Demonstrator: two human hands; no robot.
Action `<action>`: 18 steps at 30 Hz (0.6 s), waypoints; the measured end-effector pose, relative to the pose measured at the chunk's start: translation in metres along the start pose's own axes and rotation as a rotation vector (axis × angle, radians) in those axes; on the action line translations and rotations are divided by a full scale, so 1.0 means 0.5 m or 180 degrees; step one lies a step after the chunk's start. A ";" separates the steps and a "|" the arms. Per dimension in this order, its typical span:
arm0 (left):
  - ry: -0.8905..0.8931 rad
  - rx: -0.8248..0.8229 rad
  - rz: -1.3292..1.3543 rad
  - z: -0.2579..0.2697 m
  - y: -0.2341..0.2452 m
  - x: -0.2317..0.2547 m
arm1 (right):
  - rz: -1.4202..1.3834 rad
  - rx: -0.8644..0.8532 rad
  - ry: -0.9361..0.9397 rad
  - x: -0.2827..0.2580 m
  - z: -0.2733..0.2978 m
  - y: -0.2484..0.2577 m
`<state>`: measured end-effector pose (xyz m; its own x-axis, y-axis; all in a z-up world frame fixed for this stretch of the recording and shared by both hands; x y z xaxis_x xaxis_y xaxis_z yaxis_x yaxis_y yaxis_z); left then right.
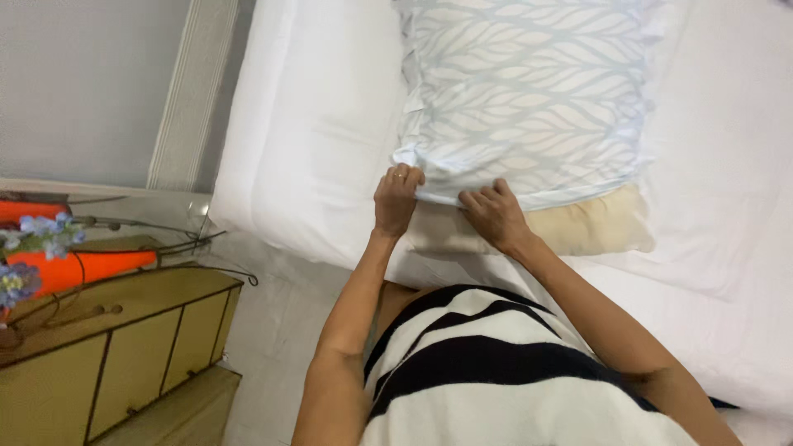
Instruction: The person places a pillow into a blue and white patterned pillowcase, smoothing the fabric and adjusting the corners to fit snugly. They then arrange the finished pillow on the bed alongside another similar pillow. Finally, the person picks up a long body pillow and begins to slide it into a matching pillowcase.
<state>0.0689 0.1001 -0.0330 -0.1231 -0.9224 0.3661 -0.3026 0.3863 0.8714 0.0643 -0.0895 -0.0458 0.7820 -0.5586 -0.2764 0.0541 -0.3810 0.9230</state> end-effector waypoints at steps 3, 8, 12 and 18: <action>0.0396 0.0283 -0.0211 0.001 -0.001 -0.052 | 0.0184 -0.0240 0.0406 -0.028 -0.017 -0.005; 0.1195 0.0368 0.0383 0.061 -0.087 -0.089 | 0.0298 -0.0346 0.0496 -0.057 -0.014 0.030; 0.1974 -0.0438 0.1377 0.094 -0.125 -0.113 | 0.0267 -0.0085 0.0368 -0.115 -0.007 0.078; 0.1049 -0.0396 0.1958 0.077 -0.048 -0.077 | 0.1351 0.0154 0.0510 -0.166 -0.071 0.033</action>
<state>0.0447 0.1260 -0.0804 0.0615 -0.4953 0.8666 -0.1573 0.8526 0.4984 0.0221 -0.0232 0.0017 0.8150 -0.5533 0.1720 -0.3180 -0.1791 0.9310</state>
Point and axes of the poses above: each hand's wrist, its own z-axis away from the middle knuckle, its own y-axis out of the back of the hand, x = y × z, the point moved 5 cm from there along -z, towards the middle knuckle, and after that the axes turned 8 degrees about y, right-handed, at the moved point
